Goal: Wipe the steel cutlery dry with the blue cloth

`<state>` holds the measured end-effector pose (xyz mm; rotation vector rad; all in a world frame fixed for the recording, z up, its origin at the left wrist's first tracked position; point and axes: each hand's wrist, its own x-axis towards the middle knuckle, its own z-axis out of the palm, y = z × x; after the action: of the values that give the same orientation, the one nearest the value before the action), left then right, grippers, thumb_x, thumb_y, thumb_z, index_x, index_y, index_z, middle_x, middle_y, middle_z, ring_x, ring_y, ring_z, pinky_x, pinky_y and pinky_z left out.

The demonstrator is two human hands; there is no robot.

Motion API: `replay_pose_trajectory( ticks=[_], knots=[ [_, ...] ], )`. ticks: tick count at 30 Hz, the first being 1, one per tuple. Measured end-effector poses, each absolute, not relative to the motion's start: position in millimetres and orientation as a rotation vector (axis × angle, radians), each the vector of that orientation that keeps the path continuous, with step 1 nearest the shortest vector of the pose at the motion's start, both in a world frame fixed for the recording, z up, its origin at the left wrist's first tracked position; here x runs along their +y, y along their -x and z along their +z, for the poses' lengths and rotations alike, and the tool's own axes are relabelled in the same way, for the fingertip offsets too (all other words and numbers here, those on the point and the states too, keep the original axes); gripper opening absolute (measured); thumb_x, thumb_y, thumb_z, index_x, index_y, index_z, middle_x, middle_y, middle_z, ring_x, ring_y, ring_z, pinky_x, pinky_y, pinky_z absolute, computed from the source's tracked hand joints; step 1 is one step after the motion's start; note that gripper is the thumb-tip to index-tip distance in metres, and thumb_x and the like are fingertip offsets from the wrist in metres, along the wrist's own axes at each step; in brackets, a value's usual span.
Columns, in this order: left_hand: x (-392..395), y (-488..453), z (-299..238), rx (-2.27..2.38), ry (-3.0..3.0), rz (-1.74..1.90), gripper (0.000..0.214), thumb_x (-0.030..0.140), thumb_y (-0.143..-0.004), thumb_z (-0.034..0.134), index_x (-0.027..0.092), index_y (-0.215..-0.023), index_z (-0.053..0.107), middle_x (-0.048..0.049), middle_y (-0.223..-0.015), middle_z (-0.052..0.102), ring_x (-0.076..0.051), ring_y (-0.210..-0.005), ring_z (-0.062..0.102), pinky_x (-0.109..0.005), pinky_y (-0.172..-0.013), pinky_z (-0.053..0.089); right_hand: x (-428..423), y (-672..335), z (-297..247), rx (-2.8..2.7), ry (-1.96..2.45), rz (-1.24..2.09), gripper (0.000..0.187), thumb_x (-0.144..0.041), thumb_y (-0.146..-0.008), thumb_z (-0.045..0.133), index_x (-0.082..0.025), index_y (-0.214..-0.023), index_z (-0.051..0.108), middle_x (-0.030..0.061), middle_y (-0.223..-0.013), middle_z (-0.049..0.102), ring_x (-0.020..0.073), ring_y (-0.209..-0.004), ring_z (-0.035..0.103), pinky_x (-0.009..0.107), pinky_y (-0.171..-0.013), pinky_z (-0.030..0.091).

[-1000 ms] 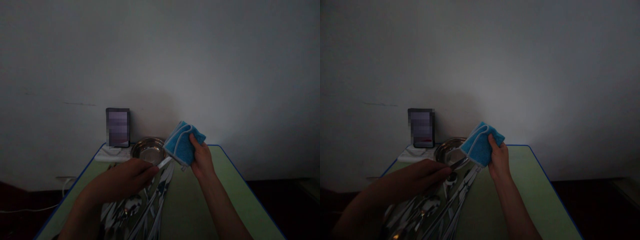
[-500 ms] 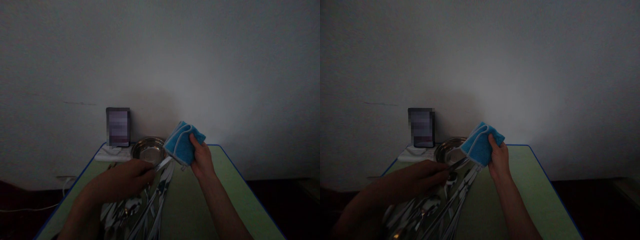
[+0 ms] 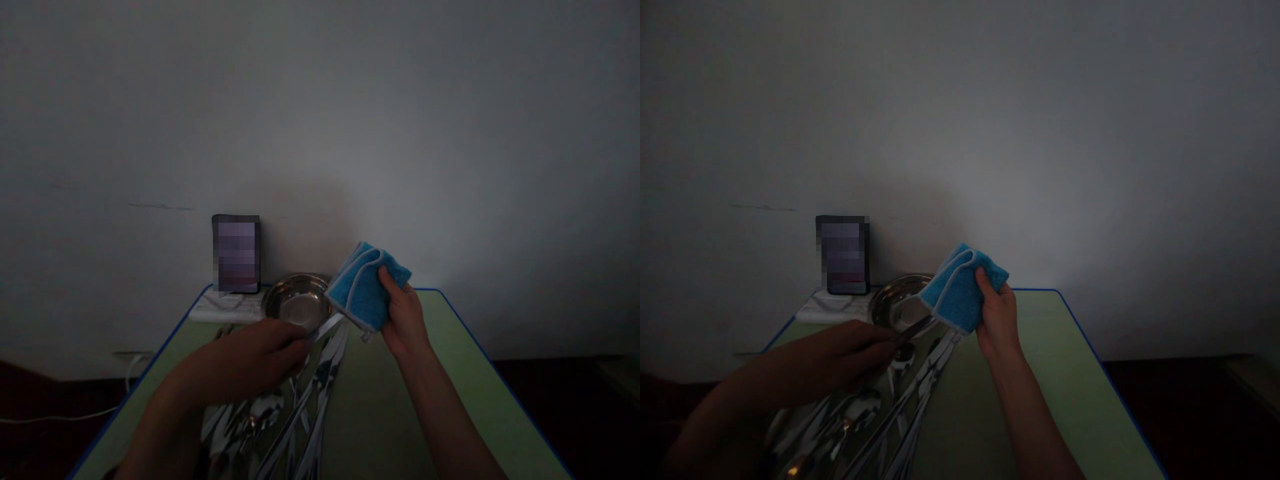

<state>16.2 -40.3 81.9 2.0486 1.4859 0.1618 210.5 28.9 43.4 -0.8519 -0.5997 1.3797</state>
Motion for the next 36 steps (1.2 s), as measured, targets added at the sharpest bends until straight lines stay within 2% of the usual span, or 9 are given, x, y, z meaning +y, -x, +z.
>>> replay_pose_trajectory(
  ticks=[10, 15, 36],
  knots=[
    [-39.8, -15.4, 82.9, 1.472, -2.073, 0.119, 0.038, 0.039, -0.084, 0.032, 0.021, -0.085, 0.066, -0.0037, -0.081, 0.065, -0.018, -0.074, 0.059, -0.030, -0.072, 0.044, 28.7, -210.4, 43.7, -0.598, 0.860, 1.382, 0.031, -0.031, -0.062, 0.076, -0.016, -0.087, 0.067, 0.0030, -0.079, 0.073, 0.0191, -0.076, 0.068, 0.033, -0.077, 0.055],
    [-39.7, -14.7, 80.5, 1.486, -2.045, 0.192, 0.036, 0.041, -0.083, 0.036, 0.021, -0.083, 0.066, -0.0024, -0.076, 0.065, -0.017, -0.068, 0.059, -0.027, -0.066, 0.044, 29.0, -210.8, 43.0, -0.604, 0.868, 1.374, 0.032, -0.032, -0.062, 0.076, -0.016, -0.088, 0.067, 0.0035, -0.081, 0.073, 0.0191, -0.077, 0.068, 0.034, -0.077, 0.055],
    [-40.8, -16.1, 84.3, 1.518, -2.022, 0.148, 0.040, 0.044, -0.086, 0.034, 0.020, -0.086, 0.065, -0.0034, -0.080, 0.066, -0.019, -0.072, 0.061, -0.030, -0.067, 0.043, 29.2, -211.4, 43.5, -0.608, 0.858, 1.387, 0.028, -0.031, -0.062, 0.076, -0.017, -0.085, 0.067, 0.0037, -0.080, 0.073, 0.0205, -0.080, 0.067, 0.036, -0.079, 0.054]
  ],
)
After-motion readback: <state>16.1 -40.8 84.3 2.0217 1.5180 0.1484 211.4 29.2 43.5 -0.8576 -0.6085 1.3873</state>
